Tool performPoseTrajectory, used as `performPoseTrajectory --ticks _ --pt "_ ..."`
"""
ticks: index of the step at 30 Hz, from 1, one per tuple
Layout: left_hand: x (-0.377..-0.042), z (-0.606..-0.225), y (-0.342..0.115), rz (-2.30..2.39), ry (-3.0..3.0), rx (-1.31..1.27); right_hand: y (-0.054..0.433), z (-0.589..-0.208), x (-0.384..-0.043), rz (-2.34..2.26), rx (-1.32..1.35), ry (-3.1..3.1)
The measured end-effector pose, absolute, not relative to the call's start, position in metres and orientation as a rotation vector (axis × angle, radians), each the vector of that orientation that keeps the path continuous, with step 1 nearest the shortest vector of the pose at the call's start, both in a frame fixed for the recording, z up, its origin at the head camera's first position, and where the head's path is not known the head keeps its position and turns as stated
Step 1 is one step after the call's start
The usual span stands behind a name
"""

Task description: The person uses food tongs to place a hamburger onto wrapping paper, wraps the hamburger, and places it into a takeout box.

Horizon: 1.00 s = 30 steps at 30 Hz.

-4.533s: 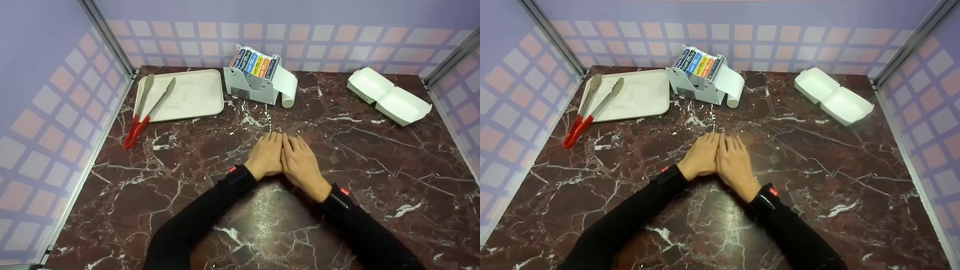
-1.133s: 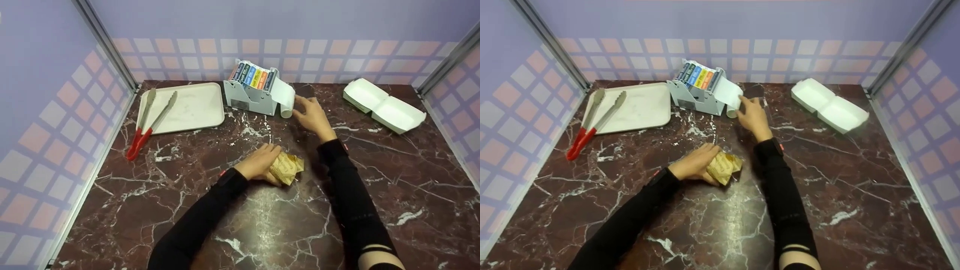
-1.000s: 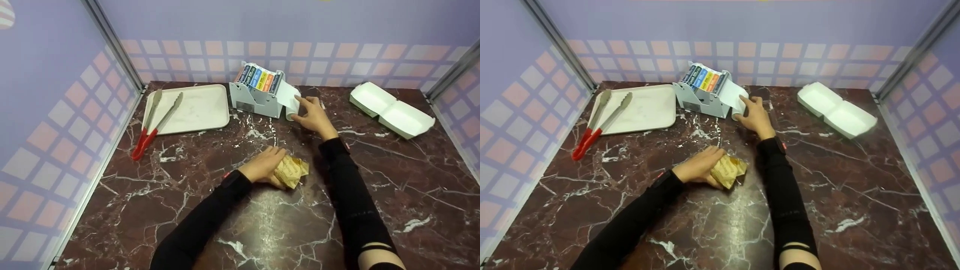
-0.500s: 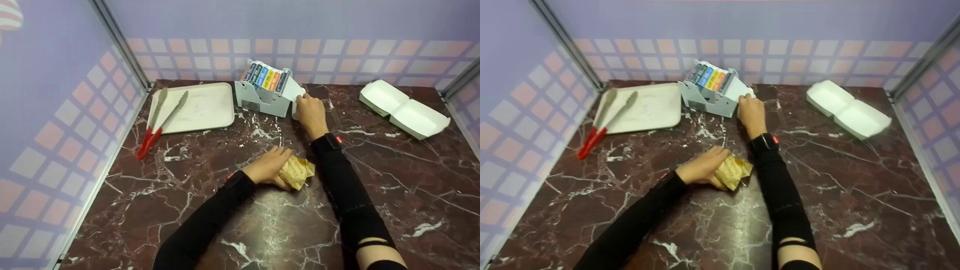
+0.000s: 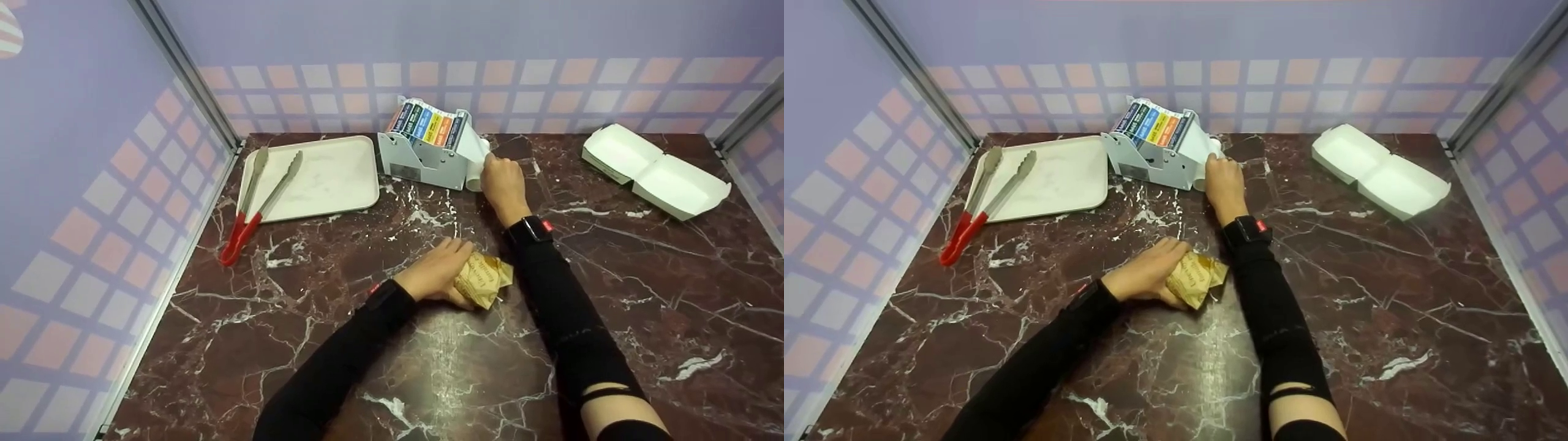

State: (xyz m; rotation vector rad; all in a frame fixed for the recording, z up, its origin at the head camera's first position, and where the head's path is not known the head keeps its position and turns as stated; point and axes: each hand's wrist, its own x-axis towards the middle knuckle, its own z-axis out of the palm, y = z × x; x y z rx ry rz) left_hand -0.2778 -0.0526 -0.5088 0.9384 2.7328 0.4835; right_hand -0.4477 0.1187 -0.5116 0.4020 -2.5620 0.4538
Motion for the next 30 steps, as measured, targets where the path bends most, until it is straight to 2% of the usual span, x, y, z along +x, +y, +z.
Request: performPoseTrajectory --ticks 18,30 --pt "-0.276 -0.508 -0.051 0.451 2.728 0.939 0.116 -0.521 -0.446 0.429 0.305 -2.617" --pt "-0.279 -0.509 -0.052 0.519 2.707 0.906 0.116 -0.524 -0.443 0.176 0.468 -2.62"
